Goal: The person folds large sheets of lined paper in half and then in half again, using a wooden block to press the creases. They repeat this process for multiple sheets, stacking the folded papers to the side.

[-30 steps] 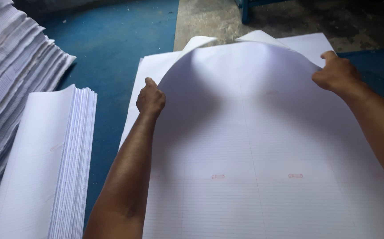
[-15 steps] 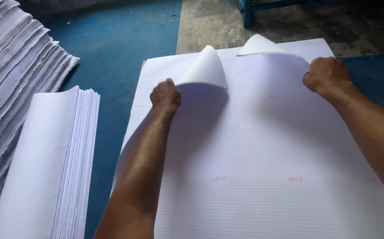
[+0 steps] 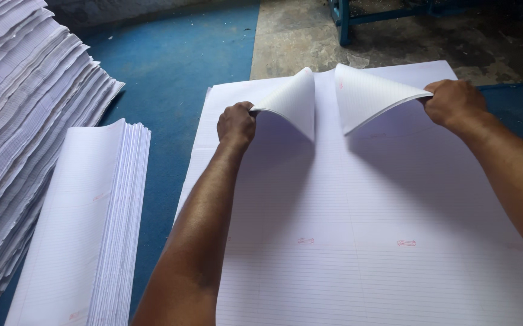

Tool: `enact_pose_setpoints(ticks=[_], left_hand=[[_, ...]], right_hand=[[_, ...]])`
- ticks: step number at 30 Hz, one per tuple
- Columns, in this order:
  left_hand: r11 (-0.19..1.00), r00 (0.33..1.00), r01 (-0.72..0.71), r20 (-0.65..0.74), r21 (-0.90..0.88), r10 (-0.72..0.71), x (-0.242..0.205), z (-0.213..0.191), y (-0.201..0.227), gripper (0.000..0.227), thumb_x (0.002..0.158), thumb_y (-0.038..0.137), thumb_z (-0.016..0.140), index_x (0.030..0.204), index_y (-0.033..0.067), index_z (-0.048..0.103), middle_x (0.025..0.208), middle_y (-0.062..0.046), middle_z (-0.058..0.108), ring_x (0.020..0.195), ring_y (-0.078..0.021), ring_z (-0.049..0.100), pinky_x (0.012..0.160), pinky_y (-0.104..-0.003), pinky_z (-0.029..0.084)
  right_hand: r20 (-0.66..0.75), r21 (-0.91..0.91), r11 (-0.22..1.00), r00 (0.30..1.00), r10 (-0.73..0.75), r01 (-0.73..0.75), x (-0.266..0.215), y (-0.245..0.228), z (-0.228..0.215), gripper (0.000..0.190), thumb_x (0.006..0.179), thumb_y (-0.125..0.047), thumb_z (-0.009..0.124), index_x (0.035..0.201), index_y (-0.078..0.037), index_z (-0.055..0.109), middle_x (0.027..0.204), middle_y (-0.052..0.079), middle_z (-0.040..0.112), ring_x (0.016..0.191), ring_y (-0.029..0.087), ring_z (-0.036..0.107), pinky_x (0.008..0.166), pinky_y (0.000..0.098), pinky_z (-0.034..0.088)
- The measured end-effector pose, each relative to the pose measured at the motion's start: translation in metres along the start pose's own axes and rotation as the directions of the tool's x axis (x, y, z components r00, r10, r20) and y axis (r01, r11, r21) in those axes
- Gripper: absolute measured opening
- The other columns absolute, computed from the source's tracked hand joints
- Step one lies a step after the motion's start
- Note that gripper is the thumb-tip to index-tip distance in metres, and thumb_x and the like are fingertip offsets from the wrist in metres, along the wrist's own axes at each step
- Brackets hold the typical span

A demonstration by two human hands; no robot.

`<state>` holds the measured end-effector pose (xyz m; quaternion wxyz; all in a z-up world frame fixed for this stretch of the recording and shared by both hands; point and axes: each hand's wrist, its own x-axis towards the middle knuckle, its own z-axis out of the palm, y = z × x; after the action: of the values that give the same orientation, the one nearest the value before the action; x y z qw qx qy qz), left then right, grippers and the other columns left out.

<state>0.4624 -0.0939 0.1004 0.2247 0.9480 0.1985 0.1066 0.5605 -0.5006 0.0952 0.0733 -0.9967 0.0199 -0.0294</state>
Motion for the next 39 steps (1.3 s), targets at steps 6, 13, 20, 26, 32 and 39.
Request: enact_pose_setpoints(ticks=[6, 13, 20, 26, 32, 39], left_hand=[[0.994, 0.997, 0.074, 0.037, -0.074, -0.071, 0.005, -0.015, 0.005, 0.023, 0.099, 0.014, 0.056, 0.113, 0.0184, 0.074, 0.095, -0.006, 0.077, 0.086, -0.0178, 0.074, 0.081, -0.04, 0.059], [0.978, 0.997, 0.081, 0.012, -0.194, -0.08, 0.006, -0.052, 0.035, 0.022, 0.098, 0.017, 0.055, 0.108, 0.0177, 0.074, 0.091, -0.005, 0.077, 0.079, -0.0161, 0.073, 0.072, -0.039, 0.058], [0.951, 0.988, 0.127, -0.046, -0.281, -0.145, 0.014, -0.118, 0.051, 0.022, 0.099, 0.022, 0.054, 0.1, 0.0169, 0.076, 0.093, -0.004, 0.075, 0.084, -0.0155, 0.073, 0.075, -0.038, 0.057], [0.868, 0.975, 0.158, -0.067, -0.471, -0.214, 0.01, -0.196, 0.047, 0.026, 0.096, 0.034, 0.059, 0.099, 0.0118, 0.072, 0.099, -0.01, 0.074, 0.092, -0.0227, 0.074, 0.083, -0.04, 0.058], [0.813, 0.968, 0.086, -0.145, -0.576, -0.205, 0.007, -0.258, 0.075, 0.029, 0.091, 0.034, 0.065, 0.093, 0.0054, 0.071, 0.096, -0.011, 0.072, 0.089, -0.0237, 0.072, 0.079, -0.042, 0.058], [0.759, 0.923, -0.071, -0.331, -0.647, -0.195, -0.009, -0.338, 0.128, 0.033, 0.09, 0.034, 0.063, 0.092, 0.0015, 0.069, 0.099, -0.015, 0.075, 0.089, -0.0252, 0.071, 0.073, -0.043, 0.06]], right_hand=[[-0.07, 0.157, 0.987, 0.997, -0.034, 0.044, 0.006, 0.013, -0.025, 0.039, 0.097, -0.009, 0.063, 0.136, -0.014, 0.065, 0.111, 0.02, 0.073, 0.089, 0.03, 0.072, 0.075, 0.0482, 0.06], [-0.205, 0.174, 0.951, 0.954, -0.219, 0.256, 0.013, 0.002, -0.059, 0.025, 0.099, -0.021, 0.072, 0.123, -0.014, 0.077, 0.103, 0.015, 0.077, 0.082, 0.028, 0.073, 0.073, 0.0453, 0.06], [-0.293, 0.087, 0.986, 0.95, -0.109, 0.14, 0.012, 0.002, -0.119, 0.036, 0.105, -0.042, 0.065, 0.114, -0.01, 0.077, 0.095, 0.018, 0.076, 0.076, 0.03, 0.072, 0.064, 0.0462, 0.058], [-0.417, 0.211, 0.972, 0.909, -0.009, 0.107, 0.006, 0.013, -0.177, 0.034, 0.106, -0.039, 0.065, 0.114, -0.008, 0.076, 0.096, 0.018, 0.076, 0.078, 0.029, 0.072, 0.066, 0.0451, 0.058], [-0.56, 0.339, 0.921, 0.828, 0.035, 0.19, 0.001, 0.016, -0.26, 0.032, 0.107, -0.036, 0.064, 0.113, -0.006, 0.075, 0.098, 0.018, 0.075, 0.08, 0.029, 0.072, 0.067, 0.044, 0.057], [-0.681, 0.469, 0.825, 0.724, 0.109, 0.317, -0.032, 0.021, -0.346, 0.03, 0.108, -0.032, 0.064, 0.113, -0.004, 0.073, 0.099, 0.018, 0.075, 0.082, 0.028, 0.072, 0.069, 0.0427, 0.057]])
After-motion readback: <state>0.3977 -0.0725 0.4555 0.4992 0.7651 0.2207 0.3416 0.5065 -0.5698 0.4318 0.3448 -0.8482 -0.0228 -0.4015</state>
